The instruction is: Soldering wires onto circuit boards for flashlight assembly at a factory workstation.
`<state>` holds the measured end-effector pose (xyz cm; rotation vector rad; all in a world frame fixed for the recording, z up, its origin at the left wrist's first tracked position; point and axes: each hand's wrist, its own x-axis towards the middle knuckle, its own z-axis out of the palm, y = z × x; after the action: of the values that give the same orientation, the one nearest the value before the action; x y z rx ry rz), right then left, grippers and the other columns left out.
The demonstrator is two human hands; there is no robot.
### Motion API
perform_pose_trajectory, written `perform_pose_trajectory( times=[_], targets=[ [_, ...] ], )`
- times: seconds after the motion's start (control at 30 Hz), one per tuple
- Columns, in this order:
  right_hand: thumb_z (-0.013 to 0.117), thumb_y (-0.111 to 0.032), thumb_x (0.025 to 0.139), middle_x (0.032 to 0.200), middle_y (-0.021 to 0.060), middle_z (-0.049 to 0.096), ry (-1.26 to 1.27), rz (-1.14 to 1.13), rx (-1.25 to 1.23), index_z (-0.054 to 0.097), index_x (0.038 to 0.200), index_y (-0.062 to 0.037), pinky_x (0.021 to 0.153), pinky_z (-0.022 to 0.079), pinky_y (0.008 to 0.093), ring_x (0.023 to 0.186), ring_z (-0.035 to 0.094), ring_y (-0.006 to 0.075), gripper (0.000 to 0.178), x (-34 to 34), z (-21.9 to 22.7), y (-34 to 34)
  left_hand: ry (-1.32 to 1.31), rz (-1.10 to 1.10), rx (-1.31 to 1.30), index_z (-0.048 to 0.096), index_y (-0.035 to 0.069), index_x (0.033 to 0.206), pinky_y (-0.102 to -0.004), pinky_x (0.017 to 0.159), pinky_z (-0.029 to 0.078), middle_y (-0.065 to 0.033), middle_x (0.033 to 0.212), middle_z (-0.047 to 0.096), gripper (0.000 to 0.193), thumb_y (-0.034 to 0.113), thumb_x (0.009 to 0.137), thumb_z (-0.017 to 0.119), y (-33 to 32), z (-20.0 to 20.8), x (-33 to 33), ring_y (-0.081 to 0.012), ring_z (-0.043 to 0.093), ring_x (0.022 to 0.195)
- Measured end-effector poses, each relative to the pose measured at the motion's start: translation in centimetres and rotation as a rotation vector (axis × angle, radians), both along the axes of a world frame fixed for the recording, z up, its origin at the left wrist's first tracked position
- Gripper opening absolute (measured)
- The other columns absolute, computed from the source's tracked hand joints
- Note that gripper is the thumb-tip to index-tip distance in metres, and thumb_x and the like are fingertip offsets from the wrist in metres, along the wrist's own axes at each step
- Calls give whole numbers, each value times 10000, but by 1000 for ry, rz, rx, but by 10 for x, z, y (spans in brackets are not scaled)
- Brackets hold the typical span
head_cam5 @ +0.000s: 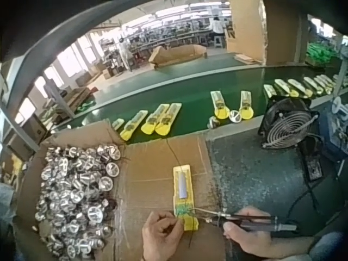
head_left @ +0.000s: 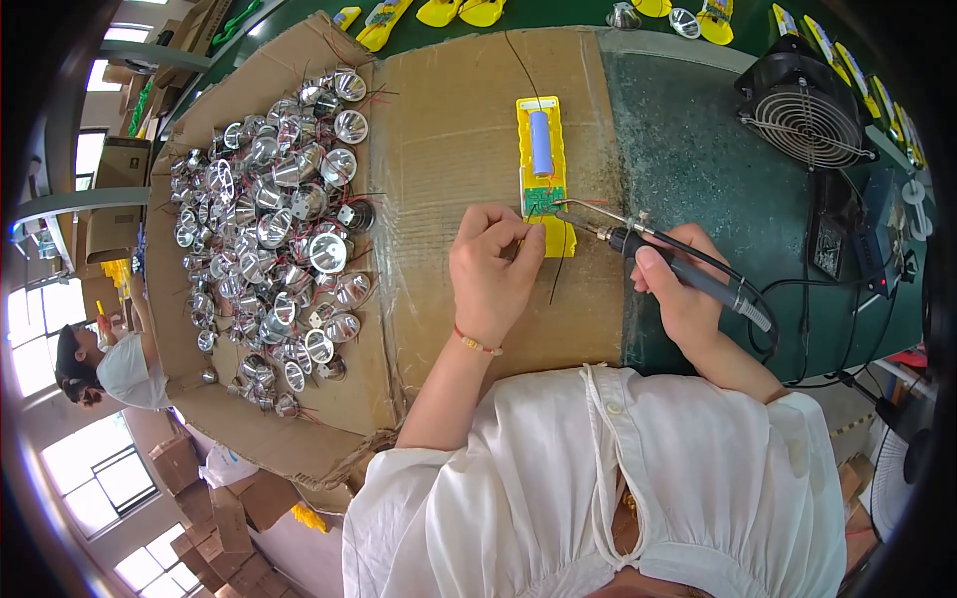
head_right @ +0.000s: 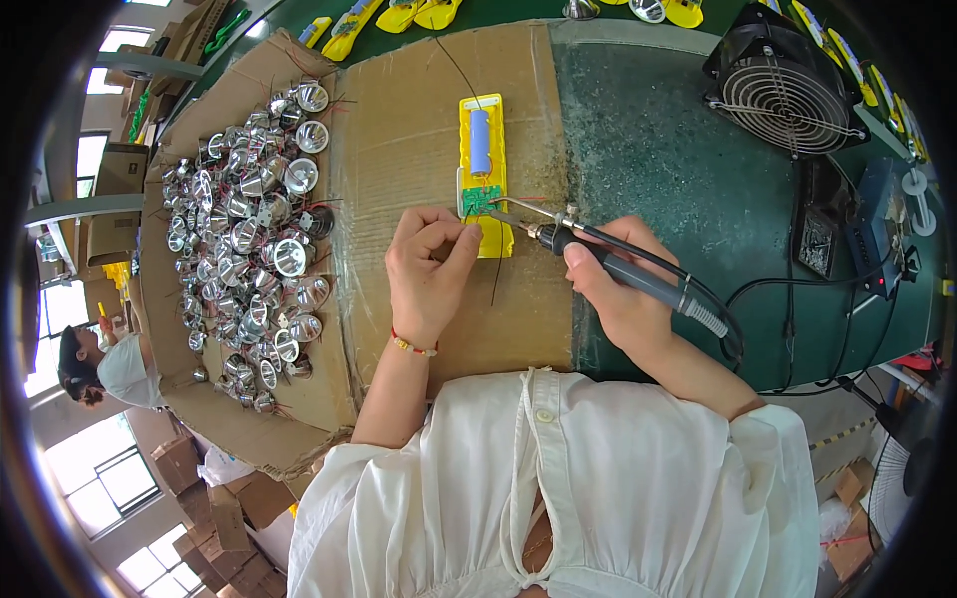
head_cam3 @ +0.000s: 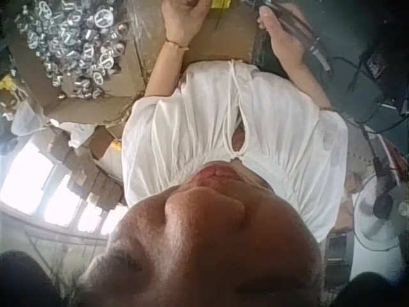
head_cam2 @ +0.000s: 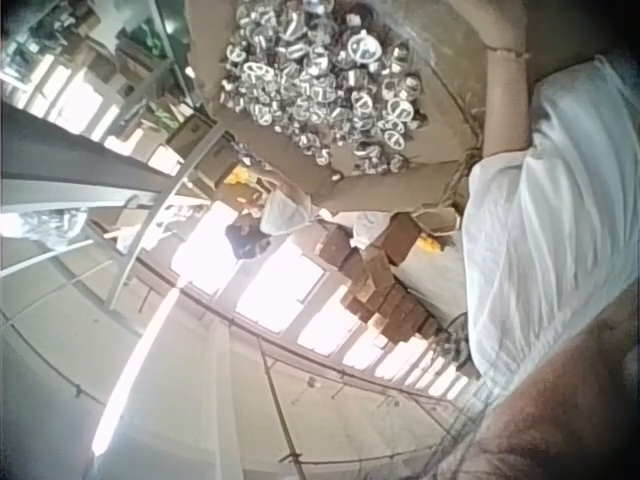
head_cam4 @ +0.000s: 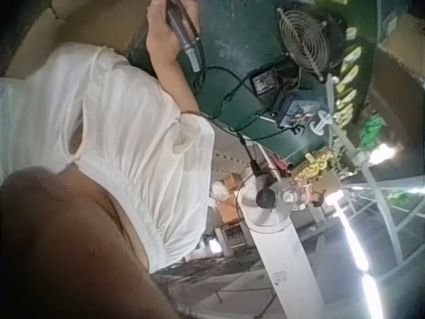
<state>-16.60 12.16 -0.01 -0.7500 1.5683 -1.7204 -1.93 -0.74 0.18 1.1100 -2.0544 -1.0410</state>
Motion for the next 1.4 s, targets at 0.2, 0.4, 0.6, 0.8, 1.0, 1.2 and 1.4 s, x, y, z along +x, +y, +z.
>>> perform_pose_trajectory(
  times=[0.2, 0.4, 0.6, 0.8, 1.0, 1.2, 1.4],
  targets=[
    [634, -80, 801, 696, 75, 594, -28, -25, 3, 516, 856, 5, 522, 476, 222, 592, 564, 89, 156, 2, 4, 3, 41, 11, -18, 642, -13, 721, -251, 473, 395, -60, 789, 539, 72, 54, 724, 669, 1, -2, -1, -127, 492, 540],
    [570, -87, 831, 658, 86, 573, 30, -81, -54, 499, 888, 3, 489, 454, 216, 541, 546, 111, 128, -7, 9, 11, 37, 8, -29, 637, -14, 720, -249, 474, 397, -61, 782, 538, 74, 53, 724, 668, 1, -3, -1, -126, 493, 539],
    [595, -62, 819, 688, 82, 574, -46, -89, -21, 505, 881, 12, 515, 454, 225, 574, 548, 106, 132, -19, 0, 27, 5, 0, -50, 633, -15, 719, -249, 486, 411, -71, 782, 540, 77, 53, 724, 666, -1, 0, -2, -133, 510, 555],
    [578, -68, 825, 665, 82, 567, -40, -139, -5, 503, 869, 13, 505, 442, 220, 562, 544, 110, 119, -33, -5, 38, 128, 142, 227, 636, 2, 776, -241, 519, 474, -90, 722, 620, 70, 48, 731, 661, -5, 20, 2, -171, 615, 572],
    [589, -65, 815, 646, 81, 565, -90, -174, 20, 506, 856, 13, 497, 440, 221, 539, 536, 108, 121, -46, -12, 40, -394, -206, 78, 639, 36, 718, -330, 527, 486, -114, 589, 609, 132, 154, 736, 584, -43, 23, -27, -246, 602, 515],
    [591, -58, 820, 651, 84, 567, -125, -155, 44, 504, 851, 11, 499, 451, 225, 542, 535, 103, 115, -42, -8, 35, -220, -149, -202, 663, 67, 768, -380, 643, 506, -136, 730, 647, 253, 313, 731, 620, -147, 17, -146, -300, 630, 711],
    [587, -31, 815, 672, 88, 570, -185, -160, 38, 503, 856, 5, 511, 463, 235, 562, 542, 108, 100, -46, -11, 39, -925, 4, -469, 655, 60, 890, -363, 689, 512, -114, 859, 657, 365, 388, 735, 617, -202, 38, -185, -262, 637, 806]
  ],
)
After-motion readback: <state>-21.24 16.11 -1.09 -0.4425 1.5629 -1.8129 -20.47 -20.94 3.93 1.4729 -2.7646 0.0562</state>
